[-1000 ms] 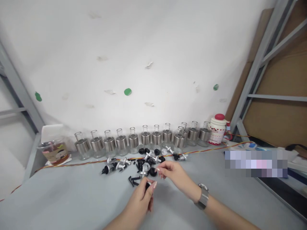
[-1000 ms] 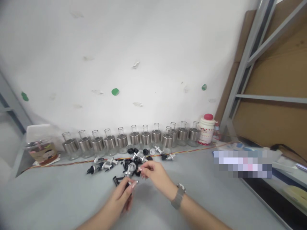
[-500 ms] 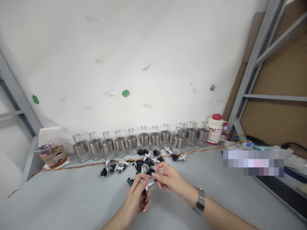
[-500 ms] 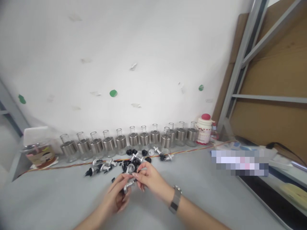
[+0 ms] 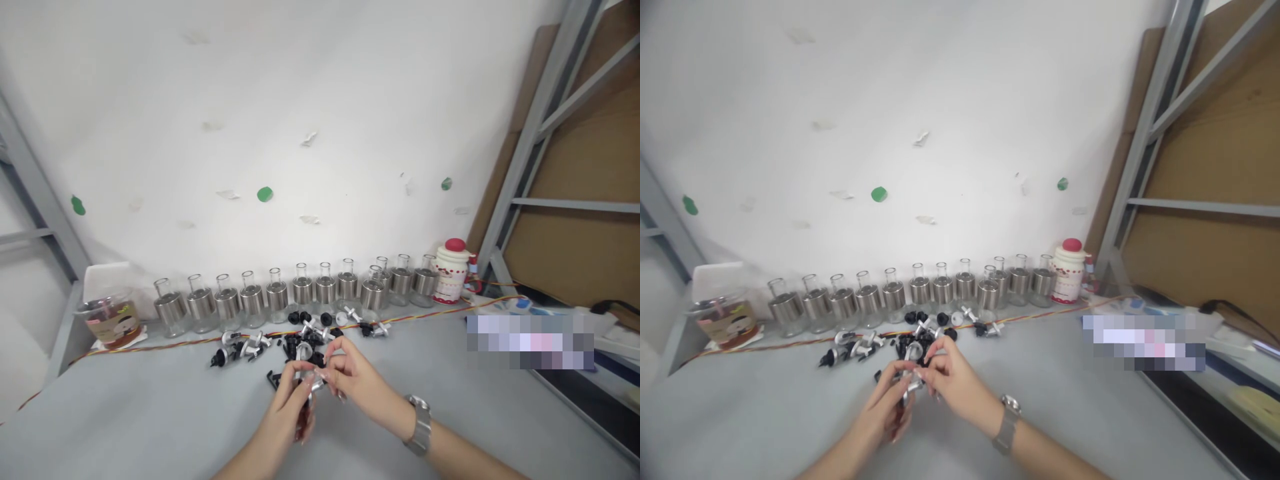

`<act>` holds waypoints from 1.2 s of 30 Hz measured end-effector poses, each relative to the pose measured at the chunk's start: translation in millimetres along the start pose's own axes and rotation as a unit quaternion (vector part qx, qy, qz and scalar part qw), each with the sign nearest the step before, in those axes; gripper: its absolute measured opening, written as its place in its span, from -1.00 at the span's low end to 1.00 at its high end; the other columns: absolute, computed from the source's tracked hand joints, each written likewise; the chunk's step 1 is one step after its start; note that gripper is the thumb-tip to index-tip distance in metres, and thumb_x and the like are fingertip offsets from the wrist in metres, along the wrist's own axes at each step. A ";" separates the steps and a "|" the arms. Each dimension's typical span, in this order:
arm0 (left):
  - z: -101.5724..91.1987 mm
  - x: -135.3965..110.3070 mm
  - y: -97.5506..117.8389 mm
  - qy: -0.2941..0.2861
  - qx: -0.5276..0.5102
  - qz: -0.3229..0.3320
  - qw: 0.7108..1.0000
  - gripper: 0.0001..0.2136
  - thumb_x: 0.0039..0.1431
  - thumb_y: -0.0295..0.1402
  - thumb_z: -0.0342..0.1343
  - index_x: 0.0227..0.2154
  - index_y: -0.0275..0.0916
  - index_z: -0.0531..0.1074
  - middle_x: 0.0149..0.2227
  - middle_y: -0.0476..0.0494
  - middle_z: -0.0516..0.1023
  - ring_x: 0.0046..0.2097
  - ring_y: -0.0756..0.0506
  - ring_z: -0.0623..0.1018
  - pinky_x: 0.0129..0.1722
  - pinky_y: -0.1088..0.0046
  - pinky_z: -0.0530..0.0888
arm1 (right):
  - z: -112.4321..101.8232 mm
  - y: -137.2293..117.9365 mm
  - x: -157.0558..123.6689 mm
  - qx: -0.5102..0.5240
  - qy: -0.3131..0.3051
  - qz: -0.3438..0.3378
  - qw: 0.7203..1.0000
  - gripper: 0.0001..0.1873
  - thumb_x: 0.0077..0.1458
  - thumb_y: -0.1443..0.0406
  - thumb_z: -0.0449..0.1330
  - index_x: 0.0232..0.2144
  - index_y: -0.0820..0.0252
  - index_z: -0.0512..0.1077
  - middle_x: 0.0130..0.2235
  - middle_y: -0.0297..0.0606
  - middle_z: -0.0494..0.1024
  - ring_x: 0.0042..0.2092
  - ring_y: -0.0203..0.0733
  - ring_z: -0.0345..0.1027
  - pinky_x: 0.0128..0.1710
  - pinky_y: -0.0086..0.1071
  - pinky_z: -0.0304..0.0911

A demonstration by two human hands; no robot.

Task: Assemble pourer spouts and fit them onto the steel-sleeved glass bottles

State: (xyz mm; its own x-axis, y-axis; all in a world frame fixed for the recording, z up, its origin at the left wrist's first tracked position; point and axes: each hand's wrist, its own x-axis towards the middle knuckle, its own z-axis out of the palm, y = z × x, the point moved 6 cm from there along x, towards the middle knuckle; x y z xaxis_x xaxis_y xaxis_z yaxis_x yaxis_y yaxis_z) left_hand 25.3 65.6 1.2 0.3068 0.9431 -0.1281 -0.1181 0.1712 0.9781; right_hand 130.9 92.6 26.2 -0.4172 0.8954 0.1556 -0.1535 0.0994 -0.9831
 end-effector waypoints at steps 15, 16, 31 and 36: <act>-2.7 1.9 -8.2 -0.043 0.035 0.046 0.997 -0.48 0.01 -0.02 -0.07 -0.01 -0.16 0.02 -0.67 0.17 0.25 -0.74 0.12 0.21 -0.75 0.62 0.02 | 7.3 13.6 -0.1 0.111 -0.088 0.091 0.986 -0.56 -0.22 0.11 0.26 -0.44 0.16 0.09 -0.66 -0.55 0.32 -0.66 -0.42 0.19 -0.65 -0.51 0.13; -2.6 1.5 -9.6 -0.044 0.048 0.048 0.997 -0.43 0.01 -0.01 -0.08 0.03 -0.16 -0.02 -0.68 0.17 0.24 -0.74 0.11 0.20 -0.75 0.62 0.02 | 7.9 15.9 -0.4 0.127 -0.094 0.104 0.982 -0.54 -0.26 0.11 0.28 -0.44 0.16 0.09 -0.66 -0.55 0.32 -0.66 -0.42 0.20 -0.65 -0.51 0.13; -82.9 3.6 52.1 0.280 -0.033 0.126 0.951 -0.58 -0.13 -0.17 0.16 -0.18 -0.22 0.35 -0.44 -0.03 0.40 -0.42 0.01 0.40 -0.56 0.59 0.25 | -3.7 -30.3 13.8 -0.424 0.094 -0.155 0.887 -0.89 0.07 0.32 0.02 -0.33 0.17 0.32 -0.27 -0.23 0.35 -0.20 -0.18 0.20 -0.18 -0.30 0.12; -95.4 8.6 34.9 0.298 -0.085 0.094 0.946 -0.67 -0.19 -0.18 0.20 -0.37 -0.28 0.35 -0.44 -0.04 0.38 -0.44 0.02 0.41 -0.52 0.56 0.29 | 33.8 -21.5 46.6 -0.618 0.025 -0.134 0.774 -0.87 0.05 0.32 0.05 -0.38 0.17 0.40 -0.25 -0.24 0.36 -0.15 -0.16 0.13 -0.14 -0.31 0.04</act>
State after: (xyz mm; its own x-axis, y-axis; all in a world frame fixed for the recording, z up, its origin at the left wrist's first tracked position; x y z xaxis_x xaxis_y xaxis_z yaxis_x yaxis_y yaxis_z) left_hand -66.3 106.9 18.7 -0.3164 0.9457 -0.0745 -0.2830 -0.0192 0.9589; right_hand 84.5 117.5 57.8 -0.4794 0.7835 0.3953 0.7589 0.5963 -0.2617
